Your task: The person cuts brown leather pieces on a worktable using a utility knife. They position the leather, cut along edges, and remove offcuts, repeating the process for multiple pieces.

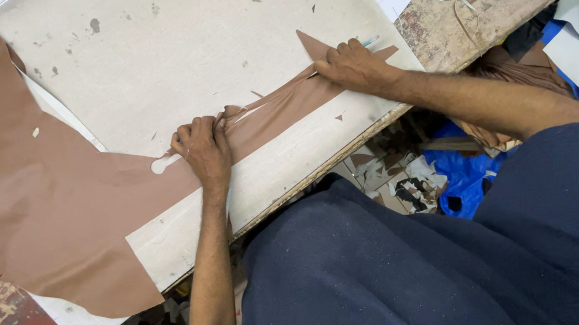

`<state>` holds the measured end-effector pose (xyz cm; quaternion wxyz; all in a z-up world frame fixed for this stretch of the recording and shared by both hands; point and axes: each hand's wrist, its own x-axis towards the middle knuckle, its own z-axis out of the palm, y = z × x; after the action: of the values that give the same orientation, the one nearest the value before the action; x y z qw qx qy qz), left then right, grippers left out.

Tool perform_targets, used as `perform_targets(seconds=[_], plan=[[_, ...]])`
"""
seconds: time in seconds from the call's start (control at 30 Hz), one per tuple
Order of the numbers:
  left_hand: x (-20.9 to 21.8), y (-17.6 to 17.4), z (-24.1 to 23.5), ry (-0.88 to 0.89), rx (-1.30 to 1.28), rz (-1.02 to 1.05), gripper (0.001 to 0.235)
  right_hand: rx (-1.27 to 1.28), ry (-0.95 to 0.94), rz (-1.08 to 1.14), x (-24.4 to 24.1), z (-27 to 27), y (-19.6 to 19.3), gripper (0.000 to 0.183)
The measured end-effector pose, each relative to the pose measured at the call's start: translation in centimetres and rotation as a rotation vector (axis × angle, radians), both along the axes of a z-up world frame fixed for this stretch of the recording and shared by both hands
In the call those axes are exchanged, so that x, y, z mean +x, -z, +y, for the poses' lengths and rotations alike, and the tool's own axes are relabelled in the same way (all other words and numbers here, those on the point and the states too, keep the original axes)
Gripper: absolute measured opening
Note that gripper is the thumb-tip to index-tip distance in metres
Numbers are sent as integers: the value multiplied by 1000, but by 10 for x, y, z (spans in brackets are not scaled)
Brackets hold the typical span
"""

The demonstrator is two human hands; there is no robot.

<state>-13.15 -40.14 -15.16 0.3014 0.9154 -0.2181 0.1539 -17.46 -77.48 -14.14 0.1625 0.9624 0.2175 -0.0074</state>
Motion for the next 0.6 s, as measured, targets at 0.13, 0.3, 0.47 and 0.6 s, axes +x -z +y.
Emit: perform_targets(seconds=[0.13,0.3,0.47,0.6], plan=[[-2,-2,0,4,-31,-41,8,22,-2,-23,-6,-42,1,5],[-4,-3,1,-23,-139,-44,8,-71,194,97,-27,-94,-24,12],[11,-16,3,-174,-381,281,20,-53,413,-61,-51,-88,-20,13],[59,-43,-3,-523,-348,157,23,376,727,112,-54,-37,13,25]])
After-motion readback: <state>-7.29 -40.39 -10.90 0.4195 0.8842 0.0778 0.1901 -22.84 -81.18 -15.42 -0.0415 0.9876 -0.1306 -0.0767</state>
